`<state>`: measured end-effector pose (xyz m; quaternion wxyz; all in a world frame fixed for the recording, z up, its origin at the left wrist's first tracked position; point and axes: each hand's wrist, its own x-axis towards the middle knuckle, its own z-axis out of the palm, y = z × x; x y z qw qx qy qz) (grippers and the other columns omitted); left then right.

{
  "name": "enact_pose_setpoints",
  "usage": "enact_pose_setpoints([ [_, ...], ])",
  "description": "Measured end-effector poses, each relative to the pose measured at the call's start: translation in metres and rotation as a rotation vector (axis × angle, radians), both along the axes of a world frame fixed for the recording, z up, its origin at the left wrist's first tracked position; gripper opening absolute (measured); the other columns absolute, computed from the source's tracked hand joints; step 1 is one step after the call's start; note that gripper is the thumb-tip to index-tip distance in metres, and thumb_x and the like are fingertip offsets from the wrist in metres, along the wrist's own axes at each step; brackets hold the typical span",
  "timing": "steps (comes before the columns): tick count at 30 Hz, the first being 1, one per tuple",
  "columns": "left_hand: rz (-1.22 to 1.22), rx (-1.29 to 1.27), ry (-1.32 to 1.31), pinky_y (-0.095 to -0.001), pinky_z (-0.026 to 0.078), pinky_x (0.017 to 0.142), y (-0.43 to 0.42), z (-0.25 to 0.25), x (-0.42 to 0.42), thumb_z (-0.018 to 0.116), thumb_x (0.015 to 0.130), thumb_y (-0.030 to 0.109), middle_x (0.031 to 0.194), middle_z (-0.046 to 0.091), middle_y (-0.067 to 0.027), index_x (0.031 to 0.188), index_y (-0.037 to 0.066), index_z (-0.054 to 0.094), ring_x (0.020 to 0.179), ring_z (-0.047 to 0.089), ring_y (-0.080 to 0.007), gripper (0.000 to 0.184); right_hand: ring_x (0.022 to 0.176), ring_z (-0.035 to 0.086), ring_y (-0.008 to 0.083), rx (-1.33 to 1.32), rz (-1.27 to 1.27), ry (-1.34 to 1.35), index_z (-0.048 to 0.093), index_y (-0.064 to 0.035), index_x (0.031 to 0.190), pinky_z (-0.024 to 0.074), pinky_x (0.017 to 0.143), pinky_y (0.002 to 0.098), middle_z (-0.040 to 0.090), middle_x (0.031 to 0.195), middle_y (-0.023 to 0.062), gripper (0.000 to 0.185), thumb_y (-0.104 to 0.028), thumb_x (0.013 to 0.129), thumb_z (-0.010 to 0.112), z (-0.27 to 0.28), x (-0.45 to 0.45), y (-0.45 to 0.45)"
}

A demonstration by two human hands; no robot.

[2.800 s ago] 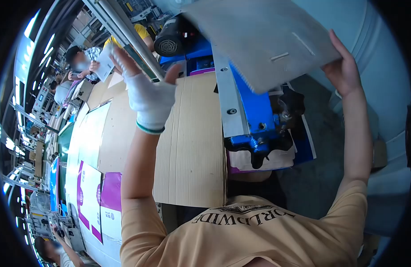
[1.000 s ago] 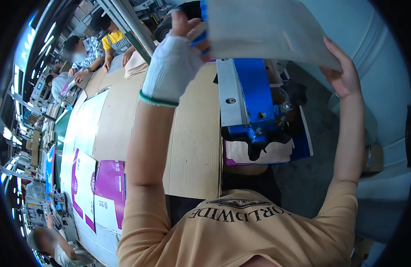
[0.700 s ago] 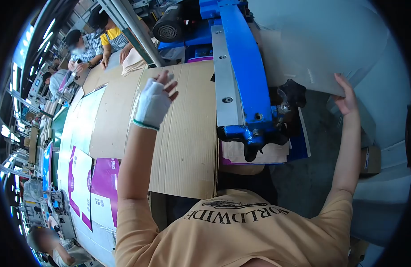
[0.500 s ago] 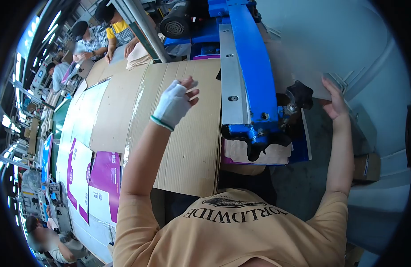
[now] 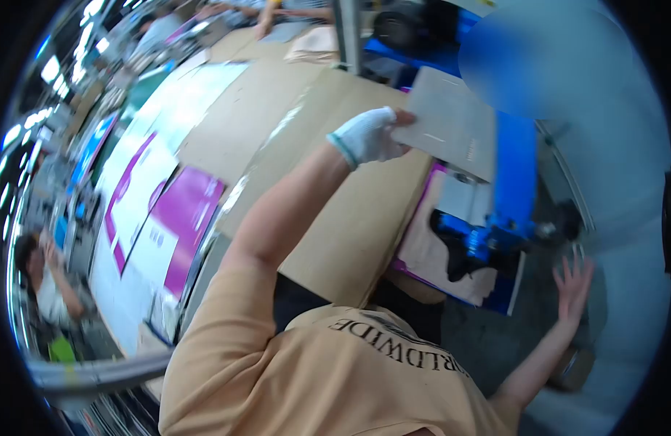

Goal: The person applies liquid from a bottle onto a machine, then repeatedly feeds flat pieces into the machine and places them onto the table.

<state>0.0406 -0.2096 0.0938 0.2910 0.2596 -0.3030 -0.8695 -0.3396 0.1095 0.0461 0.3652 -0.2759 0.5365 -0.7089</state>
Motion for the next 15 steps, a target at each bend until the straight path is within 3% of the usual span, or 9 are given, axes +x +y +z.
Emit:
enact_pose_setpoints([
  [3,0.094,-0.033,0.036,-0.0319,0.041,0.08,-0.002,-0.002,0.028,0.056,0.074,0.014,0.093,0.052,-0.008,0.092,0.002,0.052,0.091,0.049,-0.0194,0.022,0.126,0.013,0.0328,0.04,-0.123,-0.179,-0.007,-0.0118,0.133,0.0195,0.099,0.0476,-0.005,0.138,0.0164,0.077,-0.052,0.083,0.035,-0.016,-0.003,0.021],
  [6,0.111,-0.004,0.134,-0.0359,0.04,0.081,-0.023,-0.016,0.052,0.056,0.074,0.014,0.092,0.053,-0.0071,0.089,0.006,0.054,0.088,0.049,-0.0213,0.018,0.124,0.019,0.0329,0.096,-0.22,-0.207,-0.002,-0.0052,0.132,0.0221,0.099,0.046,0.005,0.137,0.0183,0.079,-0.051,0.082,0.039,-0.011,0.006,0.017],
  [11,0.268,-0.065,0.153,-0.0377,0.041,0.082,-0.021,0.005,0.127,0.055,0.076,0.014,0.093,0.054,-0.0073,0.089,0.006,0.055,0.088,0.05,-0.022,0.015,0.122,0.022,0.0331,0.083,-0.204,-0.194,0.002,-0.0022,0.132,0.0238,0.099,0.0447,0.009,0.136,0.0183,0.076,-0.047,0.084,0.039,-0.004,0.012,-0.002],
  [13,0.545,-0.166,-0.07,-0.0384,0.04,0.085,-0.004,0.019,0.185,0.054,0.076,0.013,0.097,0.052,-0.011,0.088,0.001,0.054,0.092,0.049,-0.0227,0.018,0.122,0.024,0.0331,0.084,-0.199,-0.194,0.003,-0.0023,0.132,0.0237,0.099,0.0446,0.009,0.136,0.0179,0.074,-0.046,0.084,0.039,-0.007,0.008,-0.006],
  [15,0.448,-0.662,-0.268,-0.0355,0.043,0.079,-0.002,0.011,0.287,0.05,0.079,0.018,0.094,0.054,-0.0103,0.097,-0.001,0.053,0.087,0.052,-0.0207,0.026,0.121,0.025,0.0331,0.092,-0.202,-0.188,0.003,-0.0028,0.132,0.0233,0.099,0.0445,0.009,0.136,0.0175,0.073,-0.044,0.085,0.04,-0.011,0.002,-0.004],
])
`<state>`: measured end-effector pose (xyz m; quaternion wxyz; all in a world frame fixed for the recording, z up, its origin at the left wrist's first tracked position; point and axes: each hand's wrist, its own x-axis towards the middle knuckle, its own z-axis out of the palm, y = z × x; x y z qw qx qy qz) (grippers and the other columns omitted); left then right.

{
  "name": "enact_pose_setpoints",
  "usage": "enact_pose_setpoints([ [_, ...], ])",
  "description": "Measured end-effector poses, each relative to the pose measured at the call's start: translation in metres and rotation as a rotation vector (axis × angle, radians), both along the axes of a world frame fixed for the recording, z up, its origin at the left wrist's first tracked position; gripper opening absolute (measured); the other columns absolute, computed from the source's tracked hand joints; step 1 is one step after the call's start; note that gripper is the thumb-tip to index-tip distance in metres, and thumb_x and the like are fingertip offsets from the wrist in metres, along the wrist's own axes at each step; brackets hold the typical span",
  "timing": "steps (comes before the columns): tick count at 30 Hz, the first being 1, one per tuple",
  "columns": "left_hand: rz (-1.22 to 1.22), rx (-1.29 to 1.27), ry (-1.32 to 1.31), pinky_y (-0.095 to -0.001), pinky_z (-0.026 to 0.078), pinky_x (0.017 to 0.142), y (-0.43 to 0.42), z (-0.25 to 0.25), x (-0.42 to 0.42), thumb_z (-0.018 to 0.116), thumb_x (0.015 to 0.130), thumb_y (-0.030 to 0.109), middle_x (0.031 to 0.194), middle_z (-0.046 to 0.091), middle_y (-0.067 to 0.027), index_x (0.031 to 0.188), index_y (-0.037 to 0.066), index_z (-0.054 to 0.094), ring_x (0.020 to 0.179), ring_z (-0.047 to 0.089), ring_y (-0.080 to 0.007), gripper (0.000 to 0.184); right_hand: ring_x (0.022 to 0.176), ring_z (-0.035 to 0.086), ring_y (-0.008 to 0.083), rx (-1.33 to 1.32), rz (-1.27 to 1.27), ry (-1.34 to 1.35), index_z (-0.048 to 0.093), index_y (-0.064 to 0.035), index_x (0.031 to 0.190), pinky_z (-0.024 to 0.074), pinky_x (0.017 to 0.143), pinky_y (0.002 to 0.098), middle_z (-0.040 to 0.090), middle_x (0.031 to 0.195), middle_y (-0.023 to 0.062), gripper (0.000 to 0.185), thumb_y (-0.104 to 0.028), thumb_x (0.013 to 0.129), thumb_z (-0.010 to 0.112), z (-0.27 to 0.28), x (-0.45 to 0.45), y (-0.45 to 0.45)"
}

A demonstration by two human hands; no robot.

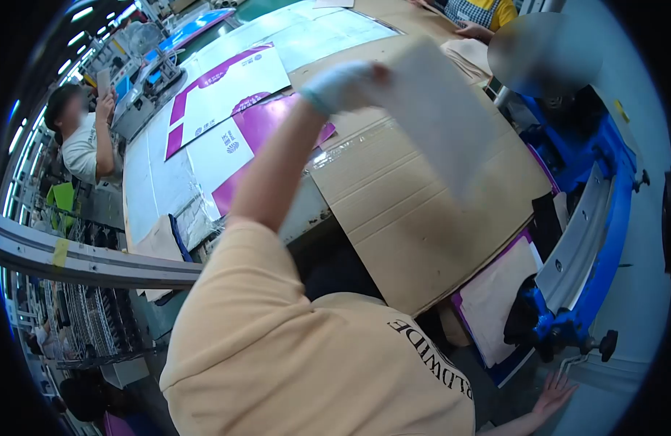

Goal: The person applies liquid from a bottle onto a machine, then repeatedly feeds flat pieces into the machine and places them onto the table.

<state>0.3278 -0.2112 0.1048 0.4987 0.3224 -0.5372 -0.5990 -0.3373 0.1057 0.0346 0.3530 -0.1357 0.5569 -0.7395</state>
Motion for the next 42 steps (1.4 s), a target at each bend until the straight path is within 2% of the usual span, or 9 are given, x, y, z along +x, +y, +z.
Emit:
enact_pose_setpoints([
  [2,0.033,-0.075,-0.058,-0.0287,0.046,0.07,0.023,0.019,0.088,0.052,0.078,0.022,0.091,0.055,-0.0097,0.099,-0.003,0.051,0.076,0.055,-0.0174,0.033,0.123,0.022,0.0315,0.041,0.029,0.046,-0.002,-0.002,0.132,0.0212,0.101,0.0418,0.008,0.136,0.0181,0.081,-0.046,0.082,0.044,-0.005,-0.009,0.009],
  [6,0.851,-0.018,-1.272,-0.0258,0.045,0.064,0.048,0.085,0.217,0.053,0.065,0.022,0.07,0.059,-0.0101,0.08,-0.002,0.059,0.071,0.057,-0.0142,0.029,0.124,0.021,0.0302,0.08,-0.133,-0.086,0.006,-0.0105,0.134,0.0162,0.101,0.0423,0.011,0.137,0.0158,0.068,-0.043,0.085,0.04,-0.013,-0.015,0.006],
  [10,1.151,0.123,-2.026,-0.0465,0.028,0.095,0.03,0.038,0.316,0.063,0.06,0.055,0.132,0.026,-0.0176,0.127,0.008,0.032,0.119,0.032,-0.0312,0.088,0.124,0.021,0.029,0.155,-0.017,0.042,0.006,-0.0038,0.132,0.0199,0.101,0.039,0.007,0.137,0.0157,0.082,-0.048,0.079,0.05,-0.026,0.003,0.0],
  [11,1.199,0.299,-1.791,-0.0498,0.018,0.098,0.028,0.02,0.345,0.058,0.057,0.066,0.138,0.007,-0.0139,0.132,0.01,0.019,0.126,0.017,-0.0301,0.101,0.123,0.021,0.0289,0.163,0.004,0.08,0.009,-0.005,0.132,0.02,0.101,0.039,0.007,0.137,0.0151,0.08,-0.048,0.079,0.05,-0.032,0.006,-0.002],
  [14,1.459,0.104,-1.555,-0.0449,0.025,0.096,0.019,-0.036,0.342,0.054,0.061,0.067,0.131,0.028,-0.017,0.128,0.004,0.029,0.12,0.03,-0.0288,0.095,0.124,0.022,0.0272,0.145,-0.004,0.044,0.015,-0.0124,0.133,0.016,0.101,0.0394,0.014,0.137,0.0111,0.067,-0.044,0.082,0.046,-0.038,0.012,-0.004],
  [16,1.147,-0.027,-1.213,-0.0401,0.033,0.091,0.01,-0.063,0.306,0.047,0.074,0.059,0.119,0.044,-0.014,0.121,0.003,0.038,0.111,0.041,-0.0263,0.074,0.123,0.022,0.0273,0.13,0.007,-0.003,0.017,-0.0142,0.132,0.0161,0.102,0.0396,0.016,0.136,0.0107,0.062,-0.041,0.084,0.044,-0.051,0.009,0.002],
  [19,0.372,0.076,0.269,-0.0368,0.036,0.088,0.024,-0.083,0.164,0.041,0.083,0.047,0.11,0.049,-0.0108,0.114,0.004,0.042,0.105,0.045,-0.0248,0.053,0.123,0.023,0.0284,0.11,-0.012,-0.095,0.021,-0.0107,0.131,0.0205,0.102,0.039,0.018,0.136,0.0135,0.058,-0.039,0.085,0.042,-0.057,0.01,0.017],
  [23,-0.175,0.324,0.847,-0.0504,0.026,0.095,0.072,-0.082,0.005,0.04,0.08,0.054,0.122,0.041,-0.0146,0.115,0.005,0.045,0.11,0.042,-0.0295,0.061,0.122,0.027,0.0258,0.067,0.0,-0.236,0.032,-0.0092,0.126,0.0238,0.1,0.0381,0.027,0.133,0.0125,0.045,-0.032,0.088,0.039,-0.07,0.008,0.019],
  [42,-0.588,0.61,0.915,-0.0471,0.035,0.09,0.139,-0.076,-0.19,0.038,0.081,0.052,0.119,0.045,-0.0159,0.113,0.006,0.048,0.106,0.047,-0.0289,0.057,0.098,0.05,0.0187,-0.21,0.063,-0.399,0.047,-0.0035,0.112,0.0417,0.082,0.032,0.053,0.107,0.007,0.041,-0.035,0.086,0.043,-0.115,0.072,0.019],
])
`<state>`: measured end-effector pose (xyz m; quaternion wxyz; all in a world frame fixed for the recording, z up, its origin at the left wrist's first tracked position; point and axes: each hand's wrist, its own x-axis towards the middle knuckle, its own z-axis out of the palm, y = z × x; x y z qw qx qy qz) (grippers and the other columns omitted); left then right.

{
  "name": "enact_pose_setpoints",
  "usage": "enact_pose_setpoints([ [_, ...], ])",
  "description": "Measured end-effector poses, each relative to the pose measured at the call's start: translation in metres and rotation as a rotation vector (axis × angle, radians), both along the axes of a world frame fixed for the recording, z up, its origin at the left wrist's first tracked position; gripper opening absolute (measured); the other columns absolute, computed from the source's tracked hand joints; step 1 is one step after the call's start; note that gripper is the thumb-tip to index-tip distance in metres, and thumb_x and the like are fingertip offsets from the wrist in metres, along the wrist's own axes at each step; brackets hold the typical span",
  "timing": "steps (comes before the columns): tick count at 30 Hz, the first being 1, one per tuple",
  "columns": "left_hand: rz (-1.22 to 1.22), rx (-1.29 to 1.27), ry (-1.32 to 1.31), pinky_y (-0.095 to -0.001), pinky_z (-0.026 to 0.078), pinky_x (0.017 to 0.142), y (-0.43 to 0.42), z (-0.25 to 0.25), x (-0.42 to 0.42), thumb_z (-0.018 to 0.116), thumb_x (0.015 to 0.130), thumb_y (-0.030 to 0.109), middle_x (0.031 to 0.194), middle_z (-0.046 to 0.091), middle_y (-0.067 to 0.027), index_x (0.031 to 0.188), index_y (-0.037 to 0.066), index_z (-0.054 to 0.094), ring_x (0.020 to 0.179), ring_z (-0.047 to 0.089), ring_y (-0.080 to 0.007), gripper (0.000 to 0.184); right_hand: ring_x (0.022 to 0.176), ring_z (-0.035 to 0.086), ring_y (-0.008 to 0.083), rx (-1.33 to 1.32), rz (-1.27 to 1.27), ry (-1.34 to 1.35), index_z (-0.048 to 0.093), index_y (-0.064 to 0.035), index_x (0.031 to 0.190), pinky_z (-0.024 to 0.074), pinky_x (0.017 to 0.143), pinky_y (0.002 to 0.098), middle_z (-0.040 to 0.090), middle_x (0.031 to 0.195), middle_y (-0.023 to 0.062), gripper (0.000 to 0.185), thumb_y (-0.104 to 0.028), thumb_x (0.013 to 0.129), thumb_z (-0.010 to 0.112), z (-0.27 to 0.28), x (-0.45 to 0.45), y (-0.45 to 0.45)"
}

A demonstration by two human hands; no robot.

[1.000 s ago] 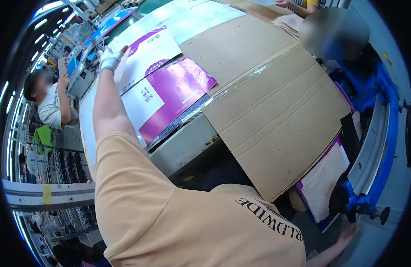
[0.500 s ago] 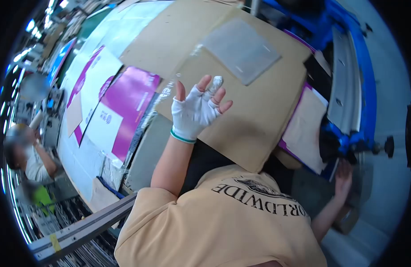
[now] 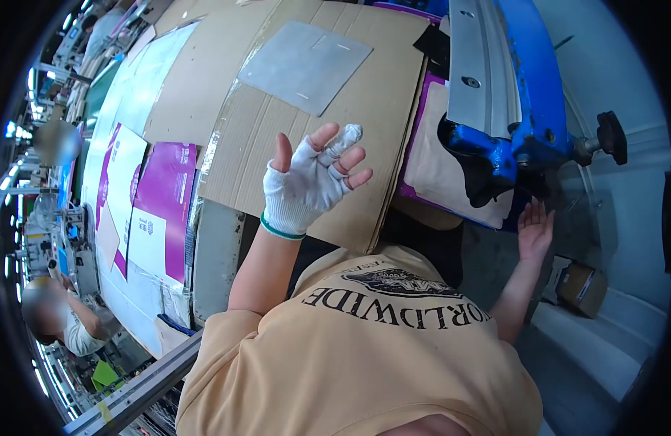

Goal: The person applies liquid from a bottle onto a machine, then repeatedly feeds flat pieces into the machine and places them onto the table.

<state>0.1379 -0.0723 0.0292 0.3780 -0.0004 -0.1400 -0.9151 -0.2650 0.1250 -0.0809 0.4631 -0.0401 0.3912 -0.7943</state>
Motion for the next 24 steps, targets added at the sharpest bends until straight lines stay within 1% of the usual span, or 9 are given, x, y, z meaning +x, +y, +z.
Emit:
enact_pose_setpoints([
  [7,-0.031,-0.059,0.008,-0.0455,0.038,0.087,-0.004,0.004,-0.007,0.038,0.082,0.051,0.11,0.051,-0.0141,0.112,0.007,0.049,0.1,0.051,-0.0263,0.054,0.096,0.051,0.0183,0.02,-0.041,-0.013,0.047,-0.0035,0.112,0.0409,0.081,0.0309,0.053,0.106,0.0073,0.041,-0.035,0.086,0.042,0.001,0.0,0.008],
  [10,-0.042,-0.072,-0.008,-0.0446,0.039,0.086,-0.005,0.008,-0.009,0.045,0.083,0.041,0.107,0.053,-0.0135,0.11,0.007,0.05,0.096,0.053,-0.0257,0.044,0.095,0.052,0.0178,0.02,-0.034,-0.017,0.047,-0.0036,0.111,0.041,0.081,0.0309,0.054,0.105,0.0072,0.04,-0.035,0.086,0.043,0.001,0.002,0.008],
  [13,0.276,-0.476,-0.761,-0.0453,0.036,0.09,-0.019,0.001,-0.006,0.053,0.081,0.027,0.116,0.046,-0.0118,0.109,0.004,0.048,0.104,0.047,-0.027,0.036,0.095,0.052,0.0174,0.02,-0.028,-0.003,0.048,-0.0037,0.111,0.0411,0.081,0.0309,0.054,0.105,0.0069,0.04,-0.035,0.086,0.043,0.001,-0.002,0.008],
  [14,0.611,-1.08,-1.225,-0.0447,0.036,0.088,-0.032,-0.006,-0.004,0.062,0.073,0.013,0.116,0.046,-0.0127,0.109,0.006,0.049,0.106,0.045,-0.0299,0.038,0.095,0.052,0.0173,0.03,-0.032,0.005,0.048,-0.0038,0.111,0.0411,0.081,0.0309,0.054,0.105,0.0069,0.041,-0.036,0.086,0.043,0.003,-0.001,0.008],
  [16,0.974,-1.758,-1.954,-0.0502,0.03,0.091,-0.056,-0.014,-0.002,0.067,0.068,0.022,0.125,0.036,-0.0149,0.115,0.008,0.044,0.115,0.033,-0.0385,0.054,0.095,0.052,0.0173,0.047,-0.035,0.021,0.048,-0.004,0.111,0.041,0.081,0.0307,0.054,0.105,0.0067,0.041,-0.036,0.086,0.044,0.006,0.0,0.006],
  [19,0.616,-1.68,-2.271,-0.0561,0.021,0.093,-0.096,-0.028,-0.005,0.067,0.065,0.036,0.13,0.028,-0.0174,0.121,0.01,0.039,0.119,0.02,-0.046,0.068,0.095,0.051,0.0172,0.048,-0.044,0.045,0.048,-0.0043,0.11,0.0408,0.081,0.0303,0.054,0.105,0.0065,0.041,-0.037,0.085,0.044,0.011,0.003,0.004],
  [22,0.49,-1.763,-2.312,-0.0592,0.014,0.094,-0.127,-0.042,-0.007,0.062,0.065,0.049,0.133,0.023,-0.018,0.126,0.01,0.034,0.122,0.009,-0.0474,0.077,0.095,0.051,0.0167,0.082,-0.078,0.036,0.049,-0.0052,0.11,0.0406,0.081,0.0299,0.053,0.105,0.006,0.041,-0.038,0.085,0.044,0.013,0.008,0.005],
  [23,0.312,-1.735,-2.41,-0.0591,0.01,0.095,-0.128,-0.036,-0.013,0.058,0.066,0.053,0.135,0.018,-0.0181,0.129,0.011,0.028,0.123,0.005,-0.0468,0.081,0.095,0.051,0.0164,0.088,-0.077,0.035,0.048,-0.0055,0.11,0.0406,0.081,0.0298,0.053,0.105,0.0058,0.042,-0.038,0.085,0.045,0.013,0.008,0.007],
  [24,0.249,-1.713,-2.42,-0.0589,0.01,0.095,-0.131,-0.034,-0.015,0.058,0.065,0.055,0.136,0.017,-0.0179,0.13,0.011,0.027,0.123,0.003,-0.0461,0.084,0.095,0.051,0.0162,0.093,-0.077,0.036,0.048,-0.0058,0.11,0.0406,0.081,0.0298,0.053,0.105,0.0055,0.042,-0.039,0.085,0.045,0.011,0.008,0.01],
])
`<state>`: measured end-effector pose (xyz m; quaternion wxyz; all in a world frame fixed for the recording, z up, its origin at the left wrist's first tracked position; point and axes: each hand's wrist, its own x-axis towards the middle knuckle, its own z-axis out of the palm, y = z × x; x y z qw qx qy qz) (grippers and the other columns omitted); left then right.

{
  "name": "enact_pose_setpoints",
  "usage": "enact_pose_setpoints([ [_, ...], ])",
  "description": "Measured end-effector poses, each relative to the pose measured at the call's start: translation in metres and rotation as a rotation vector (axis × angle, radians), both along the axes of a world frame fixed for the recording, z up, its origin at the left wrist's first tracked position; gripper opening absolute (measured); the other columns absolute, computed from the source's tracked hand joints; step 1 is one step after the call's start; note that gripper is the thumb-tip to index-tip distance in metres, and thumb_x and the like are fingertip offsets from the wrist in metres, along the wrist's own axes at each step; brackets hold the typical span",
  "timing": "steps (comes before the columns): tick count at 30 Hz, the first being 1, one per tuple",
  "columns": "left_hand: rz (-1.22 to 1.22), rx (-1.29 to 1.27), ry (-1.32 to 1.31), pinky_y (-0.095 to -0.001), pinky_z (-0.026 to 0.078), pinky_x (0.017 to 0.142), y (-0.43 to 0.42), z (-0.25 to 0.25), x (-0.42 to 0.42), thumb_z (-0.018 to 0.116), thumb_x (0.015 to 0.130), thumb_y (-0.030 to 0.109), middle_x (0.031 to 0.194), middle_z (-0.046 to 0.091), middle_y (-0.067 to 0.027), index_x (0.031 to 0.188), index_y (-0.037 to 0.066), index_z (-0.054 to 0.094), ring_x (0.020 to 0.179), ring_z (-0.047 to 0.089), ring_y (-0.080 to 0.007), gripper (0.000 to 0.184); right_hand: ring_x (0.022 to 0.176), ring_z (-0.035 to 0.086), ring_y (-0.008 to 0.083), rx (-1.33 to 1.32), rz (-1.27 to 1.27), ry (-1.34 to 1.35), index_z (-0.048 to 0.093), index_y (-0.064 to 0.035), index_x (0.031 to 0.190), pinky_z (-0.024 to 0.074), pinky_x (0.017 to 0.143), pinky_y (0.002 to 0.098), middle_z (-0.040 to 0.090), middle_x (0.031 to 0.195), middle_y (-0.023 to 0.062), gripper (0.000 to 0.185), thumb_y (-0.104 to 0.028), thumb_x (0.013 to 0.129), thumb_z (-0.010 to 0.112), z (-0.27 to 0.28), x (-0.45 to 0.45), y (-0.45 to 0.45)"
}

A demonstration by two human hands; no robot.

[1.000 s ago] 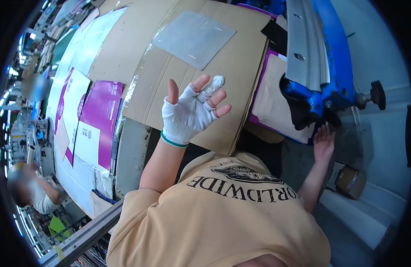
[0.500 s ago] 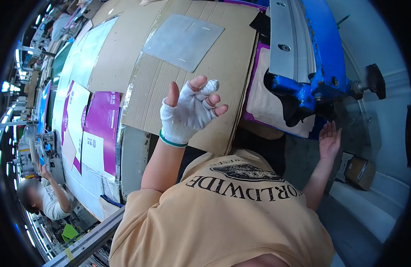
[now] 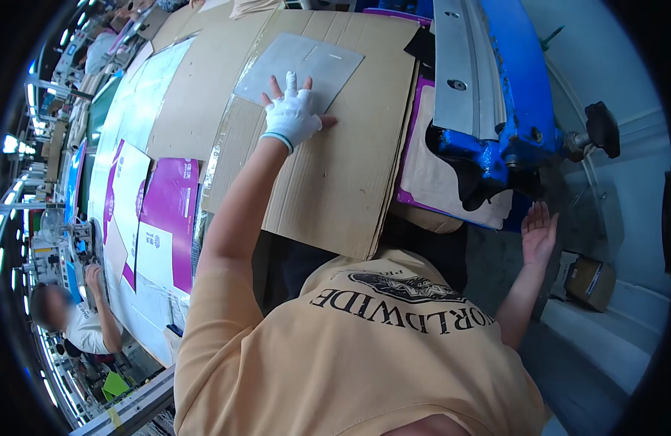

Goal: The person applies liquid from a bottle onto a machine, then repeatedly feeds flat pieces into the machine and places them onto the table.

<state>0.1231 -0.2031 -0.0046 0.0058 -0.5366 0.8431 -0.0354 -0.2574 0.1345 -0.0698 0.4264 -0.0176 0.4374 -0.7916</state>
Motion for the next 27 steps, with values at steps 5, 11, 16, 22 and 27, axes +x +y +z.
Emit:
enact_pose_setpoints([
  [5,-0.028,0.124,-0.019,-0.058,0.009,0.096,-0.014,-0.004,0.004,0.059,0.068,0.049,0.137,0.014,-0.0172,0.132,0.011,0.021,0.125,-0.001,-0.0435,0.083,0.095,0.05,0.0152,0.077,-0.031,0.046,0.047,-0.0066,0.111,0.0399,0.081,0.0288,0.053,0.104,0.0045,0.043,-0.04,0.084,0.045,-0.004,-0.004,0.011],
  [11,-0.254,-0.052,-0.326,-0.0553,0.012,0.097,-0.019,-0.001,0.01,0.048,0.076,0.015,0.136,0.02,-0.0154,0.132,0.013,0.018,0.126,0.012,-0.0383,0.063,0.097,0.05,0.0154,0.113,-0.027,0.087,0.047,-0.0061,0.111,0.0399,0.081,0.0289,0.051,0.107,0.0058,0.042,-0.038,0.085,0.045,-0.007,-0.008,0.013],
  [16,-0.132,-0.338,-0.263,-0.055,0.014,0.097,-0.027,-0.007,0.035,0.045,0.077,0.011,0.133,0.027,-0.0126,0.131,0.017,0.021,0.123,0.021,-0.0382,0.06,0.096,0.049,0.0148,0.155,-0.036,0.132,0.046,-0.0081,0.113,0.0376,0.082,0.0284,0.052,0.105,0.0051,0.043,-0.04,0.085,0.045,0.001,-0.003,0.008],
  [22,0.16,-0.397,0.006,-0.0556,0.017,0.096,-0.054,0.014,0.076,0.045,0.077,0.015,0.113,0.052,-0.0039,0.12,0.023,0.043,0.117,0.035,-0.0335,0.043,0.096,0.05,0.0142,0.119,-0.04,0.162,0.045,-0.0084,0.114,0.0388,0.079,0.0273,0.053,0.103,0.0045,0.042,-0.038,0.085,0.045,0.02,-0.003,0.002],
  [27,0.106,-0.488,0.184,-0.0545,0.016,0.097,-0.061,0.019,0.101,0.051,0.074,0.011,0.103,0.058,-0.0036,0.112,0.024,0.052,0.115,0.039,-0.0301,0.04,0.097,0.05,0.0145,0.068,0.044,0.421,0.041,-0.0067,0.119,0.0409,0.077,0.0279,0.052,0.107,0.0057,0.043,-0.035,0.086,0.044,0.077,-0.015,-0.025],
])
